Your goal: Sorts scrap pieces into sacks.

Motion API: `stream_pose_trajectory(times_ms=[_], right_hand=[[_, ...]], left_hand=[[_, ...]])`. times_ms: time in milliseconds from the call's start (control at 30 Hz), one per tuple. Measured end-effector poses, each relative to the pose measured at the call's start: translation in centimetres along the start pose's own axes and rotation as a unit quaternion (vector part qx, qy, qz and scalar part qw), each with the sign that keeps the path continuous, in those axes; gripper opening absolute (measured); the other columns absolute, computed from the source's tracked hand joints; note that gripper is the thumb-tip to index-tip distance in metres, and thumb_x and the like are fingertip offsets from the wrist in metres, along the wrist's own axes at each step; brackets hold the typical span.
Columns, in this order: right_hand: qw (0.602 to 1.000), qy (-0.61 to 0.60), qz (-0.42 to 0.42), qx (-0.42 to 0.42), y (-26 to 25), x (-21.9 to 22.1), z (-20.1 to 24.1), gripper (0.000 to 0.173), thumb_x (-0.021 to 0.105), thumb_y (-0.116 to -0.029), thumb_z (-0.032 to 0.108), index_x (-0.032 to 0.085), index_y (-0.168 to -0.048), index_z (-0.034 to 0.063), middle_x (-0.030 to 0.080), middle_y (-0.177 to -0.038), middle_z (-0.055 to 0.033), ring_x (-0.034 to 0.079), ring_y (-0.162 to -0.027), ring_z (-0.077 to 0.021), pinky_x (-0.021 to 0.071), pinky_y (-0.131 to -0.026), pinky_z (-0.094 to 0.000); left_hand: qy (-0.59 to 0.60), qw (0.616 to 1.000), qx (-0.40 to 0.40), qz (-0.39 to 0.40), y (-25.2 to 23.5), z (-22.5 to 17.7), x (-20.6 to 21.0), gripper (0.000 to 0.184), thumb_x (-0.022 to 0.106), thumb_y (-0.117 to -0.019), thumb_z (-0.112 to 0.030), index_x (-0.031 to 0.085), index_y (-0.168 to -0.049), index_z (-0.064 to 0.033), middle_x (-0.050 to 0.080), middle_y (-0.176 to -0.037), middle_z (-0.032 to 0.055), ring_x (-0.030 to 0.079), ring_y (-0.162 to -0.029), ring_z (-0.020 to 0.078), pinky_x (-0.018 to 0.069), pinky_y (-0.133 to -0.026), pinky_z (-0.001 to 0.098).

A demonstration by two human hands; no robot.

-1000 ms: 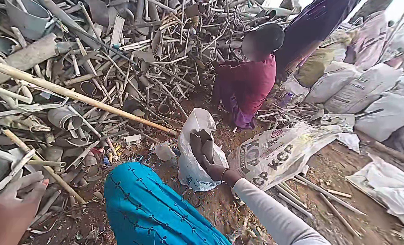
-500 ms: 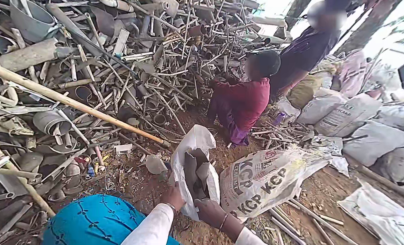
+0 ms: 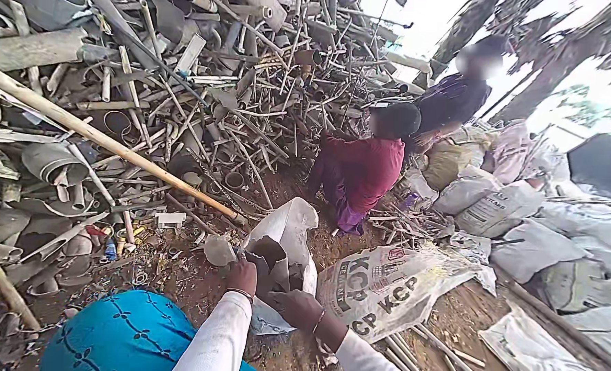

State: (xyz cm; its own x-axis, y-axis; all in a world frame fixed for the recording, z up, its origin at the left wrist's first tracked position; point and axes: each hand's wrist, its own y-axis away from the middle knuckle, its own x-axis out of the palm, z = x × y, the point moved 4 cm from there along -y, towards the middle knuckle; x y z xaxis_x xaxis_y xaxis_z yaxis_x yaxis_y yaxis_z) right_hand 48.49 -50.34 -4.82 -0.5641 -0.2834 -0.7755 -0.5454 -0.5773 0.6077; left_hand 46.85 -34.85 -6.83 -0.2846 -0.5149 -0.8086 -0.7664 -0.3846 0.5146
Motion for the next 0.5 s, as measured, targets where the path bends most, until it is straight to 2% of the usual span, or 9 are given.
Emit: stream_pose_trajectory(times_ms=[67,133,200,233,267,300,367,433,500], right_hand=[[0.984,0.021,-0.115,0.137,-0.2,-3.8,-2.0,0.041,0.057,-0.1027,0.018,0.055,-0.143,0.0098,0.062,-0.133,-0.0243,0.065,-0.117,-0.0423,0.0537,-0.092,-0.0605],[0.946,0.032,-0.228,0.228,-1.3,-6.4,-5.2,0.056,0.068,-0.0975,0.020,0.048,-0.148,0.0042,0.050,-0.146,-0.0247,0.059,-0.125,-0.0435,0.0563,-0.090,-0.0562],[0.929,0.003,-0.254,0.270,-2.6,-7.0,-7.8,0.086,0.081,-0.0868,0.039,0.041,-0.153,0.0025,0.043,-0.153,-0.0251,0.051,-0.135,-0.0439,0.0545,-0.095,-0.0575],[0.932,-0.008,-0.230,0.280,-3.0,-6.7,-8.3,0.090,0.079,-0.0855,0.051,0.042,-0.151,0.0000,0.046,-0.150,-0.0264,0.053,-0.133,-0.0437,0.0535,-0.096,-0.0584],[0.940,-0.009,-0.188,0.286,-3.3,-6.2,-8.2,0.084,0.072,-0.0881,0.058,0.050,-0.143,-0.0018,0.054,-0.143,-0.0262,0.059,-0.128,-0.0422,0.0529,-0.096,-0.0595],[0.947,-0.010,-0.145,0.287,-3.6,-5.5,-8.0,0.072,0.067,-0.0927,0.058,0.060,-0.133,-0.0012,0.062,-0.136,-0.0243,0.062,-0.125,-0.0402,0.0517,-0.096,-0.0610],[0.953,-0.015,-0.105,0.283,-4.0,-3.9,-8.1,0.046,0.058,-0.1016,0.040,0.065,-0.125,0.0016,0.067,-0.131,-0.0212,0.064,-0.122,-0.0387,0.0515,-0.094,-0.0620],[0.947,-0.054,-0.135,0.286,-3.9,-3.7,-9.2,0.036,0.053,-0.1040,0.030,0.066,-0.126,0.0051,0.067,-0.131,-0.0192,0.064,-0.124,-0.0376,0.0509,-0.097,-0.0614],[0.931,-0.120,-0.195,0.283,-3.2,-5.3,-11.8,0.040,0.051,-0.1069,0.036,0.067,-0.129,0.0060,0.066,-0.133,-0.0192,0.062,-0.127,-0.0363,0.0478,-0.103,-0.0593]], left_hand=[[0.008,0.998,-0.060,0.017,-0.5,0.4,0.7,0.042,0.048,-0.1030,-0.003,0.046,-0.142,0.0133,0.050,-0.145,0.0298,0.056,-0.131,0.0415,0.0507,-0.103,0.0491],[-0.010,0.995,-0.090,0.035,-0.6,0.4,1.5,0.048,0.051,-0.1018,-0.004,0.041,-0.144,0.0160,0.043,-0.151,0.0316,0.054,-0.132,0.0417,0.0503,-0.103,0.0470],[-0.032,0.995,-0.083,0.041,-0.6,0.4,2.0,0.048,0.052,-0.1009,-0.004,0.042,-0.143,0.0169,0.042,-0.151,0.0327,0.054,-0.133,0.0425,0.0503,-0.103,0.0476],[-0.030,0.996,-0.069,0.041,-0.5,0.5,1.9,0.046,0.054,-0.0997,-0.003,0.046,-0.140,0.0164,0.044,-0.150,0.0325,0.054,-0.133,0.0427,0.0508,-0.103,0.0487],[-0.015,0.998,-0.051,0.042,-0.3,0.7,1.4,0.043,0.056,-0.0988,-0.003,0.050,-0.138,0.0154,0.045,-0.149,0.0320,0.053,-0.134,0.0424,0.0500,-0.105,0.0501],[0.011,0.999,-0.027,0.041,0.1,0.9,0.7,0.040,0.057,-0.0984,-0.003,0.054,-0.134,0.0137,0.048,-0.147,0.0310,0.052,-0.136,0.0418,0.0479,-0.107,0.0513],[0.084,0.996,0.013,0.023,0.4,1.2,-0.6,0.035,0.054,-0.1008,-0.007,0.058,-0.132,0.0089,0.055,-0.143,0.0268,0.052,-0.137,0.0383,0.0435,-0.111,0.0521],[0.163,0.986,0.033,-0.023,0.7,1.5,-1.4,0.034,0.052,-0.1032,-0.011,0.061,-0.133,0.0036,0.060,-0.138,0.0235,0.055,-0.134,0.0354,0.0422,-0.112,0.0517],[0.239,0.967,0.052,-0.077,1.3,1.7,-1.8,0.038,0.054,-0.1011,-0.010,0.062,-0.137,-0.0014,0.062,-0.137,0.0215,0.057,-0.132,0.0345,0.0417,-0.113,0.0516]])
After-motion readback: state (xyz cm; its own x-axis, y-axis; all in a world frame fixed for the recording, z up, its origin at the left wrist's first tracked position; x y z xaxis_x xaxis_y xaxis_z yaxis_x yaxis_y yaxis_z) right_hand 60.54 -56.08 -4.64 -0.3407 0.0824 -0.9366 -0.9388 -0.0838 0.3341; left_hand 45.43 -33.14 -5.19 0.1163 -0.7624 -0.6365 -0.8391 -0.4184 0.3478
